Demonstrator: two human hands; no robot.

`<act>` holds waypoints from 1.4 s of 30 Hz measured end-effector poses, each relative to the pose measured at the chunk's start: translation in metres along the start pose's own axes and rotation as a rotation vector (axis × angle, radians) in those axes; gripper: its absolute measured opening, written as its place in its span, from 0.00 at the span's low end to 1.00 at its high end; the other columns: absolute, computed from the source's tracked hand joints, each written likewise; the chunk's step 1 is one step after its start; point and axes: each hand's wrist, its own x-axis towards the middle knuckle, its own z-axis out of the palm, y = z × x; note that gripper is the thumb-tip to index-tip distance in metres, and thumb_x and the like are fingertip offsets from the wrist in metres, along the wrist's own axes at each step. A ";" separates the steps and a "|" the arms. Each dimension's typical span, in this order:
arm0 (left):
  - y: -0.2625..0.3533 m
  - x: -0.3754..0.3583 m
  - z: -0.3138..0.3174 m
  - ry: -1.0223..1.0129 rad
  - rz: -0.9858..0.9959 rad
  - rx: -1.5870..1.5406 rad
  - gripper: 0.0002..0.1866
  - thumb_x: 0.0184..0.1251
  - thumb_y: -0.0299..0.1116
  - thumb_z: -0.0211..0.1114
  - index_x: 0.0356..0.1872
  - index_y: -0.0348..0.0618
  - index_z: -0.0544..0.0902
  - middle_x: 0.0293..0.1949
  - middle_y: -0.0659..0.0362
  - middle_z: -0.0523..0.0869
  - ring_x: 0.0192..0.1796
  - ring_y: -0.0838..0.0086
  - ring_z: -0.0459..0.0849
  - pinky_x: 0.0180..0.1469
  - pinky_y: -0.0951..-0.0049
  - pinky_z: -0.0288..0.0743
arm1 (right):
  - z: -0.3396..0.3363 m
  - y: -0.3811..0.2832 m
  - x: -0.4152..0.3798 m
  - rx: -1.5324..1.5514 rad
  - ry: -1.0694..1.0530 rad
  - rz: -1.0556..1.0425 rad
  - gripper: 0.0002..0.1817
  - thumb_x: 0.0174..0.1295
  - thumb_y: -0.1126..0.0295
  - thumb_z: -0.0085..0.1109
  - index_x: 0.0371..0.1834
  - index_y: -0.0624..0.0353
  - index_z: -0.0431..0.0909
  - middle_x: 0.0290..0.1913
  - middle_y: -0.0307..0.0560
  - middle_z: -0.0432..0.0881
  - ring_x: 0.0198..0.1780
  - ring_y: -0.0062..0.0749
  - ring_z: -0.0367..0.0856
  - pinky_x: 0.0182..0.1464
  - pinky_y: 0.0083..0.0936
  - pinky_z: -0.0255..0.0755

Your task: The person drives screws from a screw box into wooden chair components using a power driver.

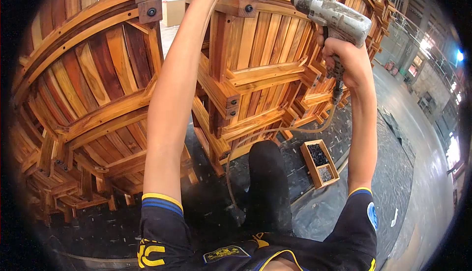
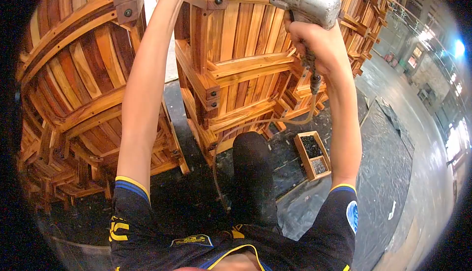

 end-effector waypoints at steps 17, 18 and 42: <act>-0.001 0.000 -0.002 0.069 0.071 0.092 0.13 0.51 0.29 0.58 0.35 0.32 0.84 0.38 0.40 0.84 0.45 0.52 0.84 0.47 0.59 0.74 | 0.008 0.009 0.004 0.002 0.050 -0.040 0.15 0.40 0.84 0.50 0.35 0.65 0.76 0.27 0.39 0.75 0.19 0.20 0.66 0.19 0.18 0.59; -0.004 0.002 0.000 0.068 0.070 0.092 0.13 0.51 0.29 0.58 0.35 0.32 0.84 0.38 0.40 0.84 0.45 0.52 0.84 0.47 0.59 0.74 | 0.007 0.009 0.004 -0.015 0.040 -0.042 0.15 0.40 0.84 0.50 0.35 0.65 0.76 0.28 0.39 0.75 0.19 0.20 0.66 0.19 0.18 0.59; 0.001 -0.007 -0.005 -0.034 0.036 0.076 0.14 0.56 0.30 0.55 0.39 0.32 0.83 0.41 0.41 0.84 0.48 0.52 0.82 0.49 0.57 0.73 | 0.004 0.010 0.005 0.042 0.003 -0.016 0.14 0.41 0.84 0.50 0.34 0.65 0.76 0.26 0.40 0.75 0.19 0.21 0.67 0.18 0.19 0.59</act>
